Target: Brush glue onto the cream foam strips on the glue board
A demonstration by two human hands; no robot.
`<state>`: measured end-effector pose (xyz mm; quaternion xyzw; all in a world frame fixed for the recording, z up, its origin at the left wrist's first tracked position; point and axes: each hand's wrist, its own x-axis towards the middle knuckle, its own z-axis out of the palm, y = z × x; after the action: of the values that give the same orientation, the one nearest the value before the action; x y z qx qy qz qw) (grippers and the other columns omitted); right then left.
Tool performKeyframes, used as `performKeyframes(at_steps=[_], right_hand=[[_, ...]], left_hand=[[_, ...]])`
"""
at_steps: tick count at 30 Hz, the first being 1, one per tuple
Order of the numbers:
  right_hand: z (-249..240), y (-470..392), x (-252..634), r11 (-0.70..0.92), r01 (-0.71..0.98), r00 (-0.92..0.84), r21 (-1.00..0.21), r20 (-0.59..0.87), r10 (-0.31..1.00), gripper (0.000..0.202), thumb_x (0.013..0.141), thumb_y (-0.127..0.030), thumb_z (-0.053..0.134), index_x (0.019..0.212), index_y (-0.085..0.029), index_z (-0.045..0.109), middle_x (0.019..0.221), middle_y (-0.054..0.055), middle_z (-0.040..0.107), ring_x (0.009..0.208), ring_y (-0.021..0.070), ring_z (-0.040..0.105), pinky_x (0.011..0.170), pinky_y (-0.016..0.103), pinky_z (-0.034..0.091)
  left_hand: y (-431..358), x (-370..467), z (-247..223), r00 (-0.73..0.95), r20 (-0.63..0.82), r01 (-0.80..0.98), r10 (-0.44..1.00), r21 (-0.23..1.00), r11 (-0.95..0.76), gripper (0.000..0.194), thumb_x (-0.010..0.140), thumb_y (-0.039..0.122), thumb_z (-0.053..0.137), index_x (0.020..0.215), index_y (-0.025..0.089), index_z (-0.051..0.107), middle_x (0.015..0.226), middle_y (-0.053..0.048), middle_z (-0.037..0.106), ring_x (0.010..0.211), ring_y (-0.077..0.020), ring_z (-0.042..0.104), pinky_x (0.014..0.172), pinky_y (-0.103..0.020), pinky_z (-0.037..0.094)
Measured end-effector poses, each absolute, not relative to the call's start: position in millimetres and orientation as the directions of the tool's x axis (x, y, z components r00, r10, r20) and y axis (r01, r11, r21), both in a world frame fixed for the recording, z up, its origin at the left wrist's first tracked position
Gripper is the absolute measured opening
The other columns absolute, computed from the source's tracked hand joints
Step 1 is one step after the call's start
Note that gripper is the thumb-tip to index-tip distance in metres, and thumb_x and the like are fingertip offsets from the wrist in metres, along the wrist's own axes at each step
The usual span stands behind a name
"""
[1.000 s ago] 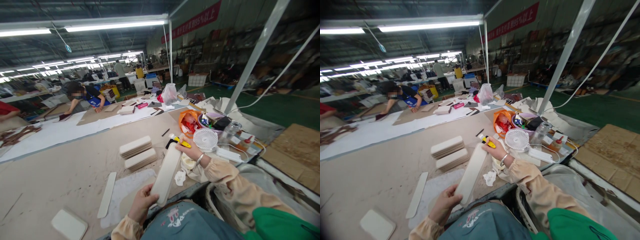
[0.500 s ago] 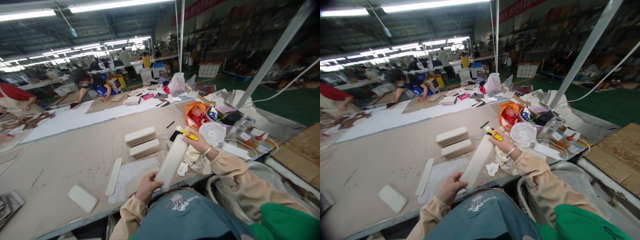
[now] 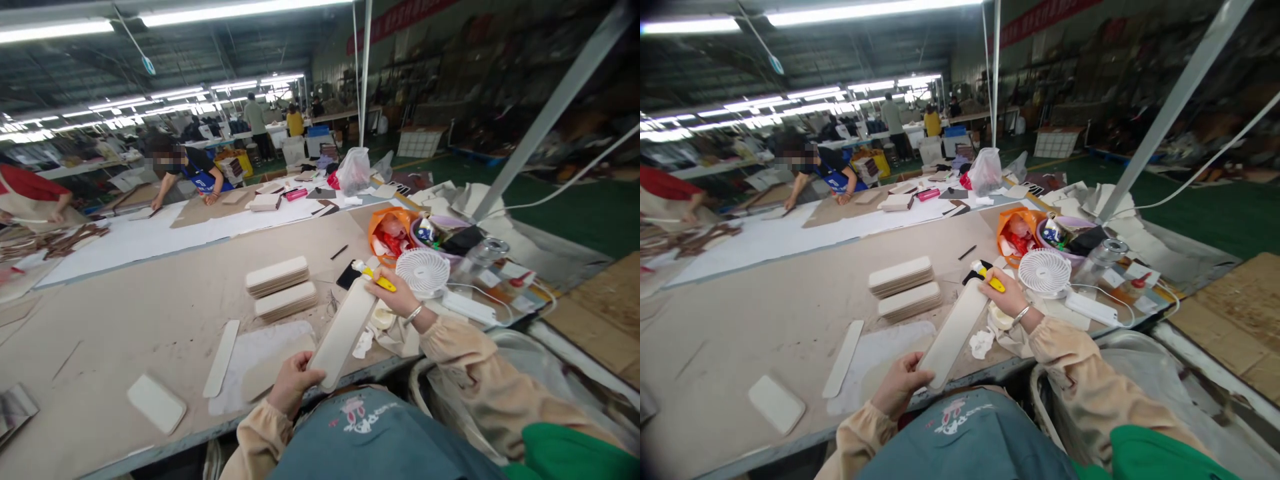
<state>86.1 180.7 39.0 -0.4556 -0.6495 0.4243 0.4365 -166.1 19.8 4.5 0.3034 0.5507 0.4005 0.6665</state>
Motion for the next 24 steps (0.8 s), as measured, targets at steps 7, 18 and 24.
performKeyframes(at_steps=[7,18,24], right_hand=[[46,178,85,0.313,0.272,-0.214,-0.91,0.26,0.942,0.022,0.072,-0.037,0.06,0.077,-0.023,0.044,0.065,-0.005,0.047,0.056,0.0117,0.041,0.053,0.024,0.034],[39,177,81,0.28,0.118,-0.198,-0.953,0.254,0.947,0.028,0.07,-0.037,0.065,0.076,-0.022,0.042,0.068,-0.004,0.051,0.059,0.0114,0.045,0.056,0.024,0.037],[-1,176,58,0.173,0.081,-0.139,-0.982,0.161,0.977,0.035,0.067,-0.043,0.067,0.076,-0.023,0.04,0.065,-0.005,0.051,0.057,0.0119,0.046,0.053,0.023,0.039]], left_hand=[[19,-163,2,0.088,-0.445,-0.197,0.891,0.869,0.453,0.031,0.054,0.026,0.073,0.079,0.014,0.062,0.068,0.0,0.064,0.062,-0.0144,0.055,0.06,-0.026,0.041],[20,-172,0,0.01,-0.473,-0.314,0.881,0.835,0.452,0.029,0.052,0.023,0.074,0.077,0.013,0.063,0.065,0.0,0.062,0.058,-0.0123,0.054,0.056,-0.023,0.04],[29,-209,-9,-0.106,-0.507,-0.482,0.855,0.779,0.402,0.03,0.057,0.027,0.074,0.082,0.014,0.063,0.075,-0.003,0.064,0.066,-0.0124,0.057,0.061,-0.024,0.044]])
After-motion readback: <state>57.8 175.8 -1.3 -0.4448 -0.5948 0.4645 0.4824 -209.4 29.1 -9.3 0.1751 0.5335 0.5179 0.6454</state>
